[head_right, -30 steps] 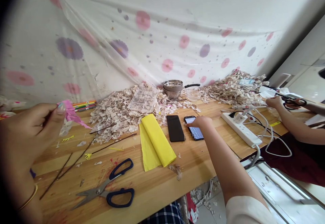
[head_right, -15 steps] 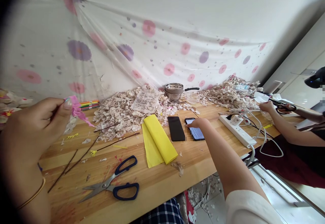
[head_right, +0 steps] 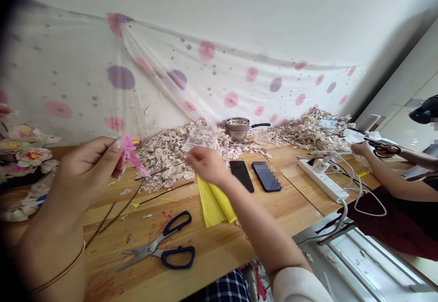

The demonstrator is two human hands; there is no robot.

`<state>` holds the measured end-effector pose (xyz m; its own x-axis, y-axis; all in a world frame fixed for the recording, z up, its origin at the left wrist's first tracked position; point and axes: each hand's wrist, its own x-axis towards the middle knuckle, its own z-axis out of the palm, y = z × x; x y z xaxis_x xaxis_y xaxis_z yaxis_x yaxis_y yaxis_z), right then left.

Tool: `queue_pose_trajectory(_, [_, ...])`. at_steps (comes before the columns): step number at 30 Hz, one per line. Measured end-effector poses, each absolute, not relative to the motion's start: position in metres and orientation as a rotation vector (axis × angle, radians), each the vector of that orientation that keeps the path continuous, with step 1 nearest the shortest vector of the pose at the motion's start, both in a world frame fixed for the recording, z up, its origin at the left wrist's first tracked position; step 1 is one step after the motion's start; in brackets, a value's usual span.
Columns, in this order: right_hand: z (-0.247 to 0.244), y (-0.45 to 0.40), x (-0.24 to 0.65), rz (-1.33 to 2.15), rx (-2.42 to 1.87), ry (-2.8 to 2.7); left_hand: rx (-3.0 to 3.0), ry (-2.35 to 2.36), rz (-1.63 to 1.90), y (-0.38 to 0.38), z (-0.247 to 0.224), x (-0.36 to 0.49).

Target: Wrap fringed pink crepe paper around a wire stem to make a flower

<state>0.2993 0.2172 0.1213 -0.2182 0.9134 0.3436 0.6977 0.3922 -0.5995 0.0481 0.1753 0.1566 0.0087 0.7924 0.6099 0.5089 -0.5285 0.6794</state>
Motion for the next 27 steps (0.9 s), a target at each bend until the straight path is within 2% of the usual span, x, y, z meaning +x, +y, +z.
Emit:
queue_pose_trajectory(4, [0.135, 0.199, 0.225, 0.619, -0.682, -1.988, 1.847, 1.244, 1.646, 0.168, 0.160, 0.050])
queue_pose_trajectory(7, [0.146, 0.198, 0.208, 0.831, -0.416, -1.832, 1.724, 1.080, 1.696, 0.163, 0.161, 0.053])
queue_pose_trajectory(14, [0.145, 0.199, 0.225, 0.694, -0.468, -1.715, 1.656, 0.958, 1.548, 0.168, 0.157, 0.064])
queue_pose_trajectory(21, [0.140, 0.199, 0.226, 0.788, -0.449, -1.771, 1.740, 0.938, 1.440, 0.166, 0.155, 0.064])
queue_pose_trajectory(27, [0.135, 0.197, 0.218, 0.726, -0.393, -1.755, 1.877, 0.932, 1.391, 0.166, 0.154, 0.064])
